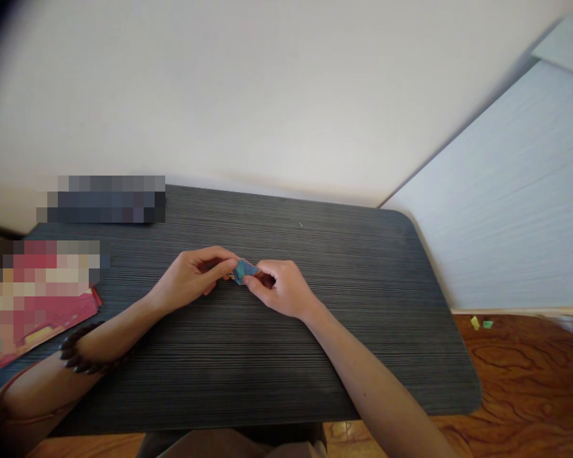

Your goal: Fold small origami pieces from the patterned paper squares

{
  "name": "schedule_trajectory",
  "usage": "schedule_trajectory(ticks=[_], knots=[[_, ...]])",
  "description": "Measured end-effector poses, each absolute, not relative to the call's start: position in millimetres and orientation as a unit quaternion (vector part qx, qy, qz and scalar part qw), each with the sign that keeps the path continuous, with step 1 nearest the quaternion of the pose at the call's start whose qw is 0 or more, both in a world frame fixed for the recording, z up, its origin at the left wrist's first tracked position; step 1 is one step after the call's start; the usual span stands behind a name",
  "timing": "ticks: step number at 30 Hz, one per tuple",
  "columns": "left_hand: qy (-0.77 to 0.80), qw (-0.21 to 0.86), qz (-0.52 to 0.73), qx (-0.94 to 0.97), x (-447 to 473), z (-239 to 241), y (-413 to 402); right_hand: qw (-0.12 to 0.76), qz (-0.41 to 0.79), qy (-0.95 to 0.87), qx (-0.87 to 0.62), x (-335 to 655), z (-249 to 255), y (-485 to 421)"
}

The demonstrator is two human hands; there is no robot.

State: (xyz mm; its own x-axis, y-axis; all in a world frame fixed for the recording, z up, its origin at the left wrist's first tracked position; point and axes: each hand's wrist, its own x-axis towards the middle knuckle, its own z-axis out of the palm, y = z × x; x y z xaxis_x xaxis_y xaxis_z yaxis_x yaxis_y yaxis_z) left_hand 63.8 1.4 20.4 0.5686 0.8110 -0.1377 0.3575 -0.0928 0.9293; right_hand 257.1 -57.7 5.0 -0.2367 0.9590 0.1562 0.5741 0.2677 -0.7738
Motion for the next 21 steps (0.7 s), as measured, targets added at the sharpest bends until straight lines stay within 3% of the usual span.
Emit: schedule_trajectory(ticks=[13,21], knots=[[0.399,0.524,0.213,0.722,63.1,16.8,1.0,0.371,0.277,-0.721,-0.515,254.9,3.3,-57.8],[0.423,0.515,0.278,0.692,63.1,11.8,0.1,0.408,0.241,-0.695,-0.540,252.7,4.0,-59.0]])
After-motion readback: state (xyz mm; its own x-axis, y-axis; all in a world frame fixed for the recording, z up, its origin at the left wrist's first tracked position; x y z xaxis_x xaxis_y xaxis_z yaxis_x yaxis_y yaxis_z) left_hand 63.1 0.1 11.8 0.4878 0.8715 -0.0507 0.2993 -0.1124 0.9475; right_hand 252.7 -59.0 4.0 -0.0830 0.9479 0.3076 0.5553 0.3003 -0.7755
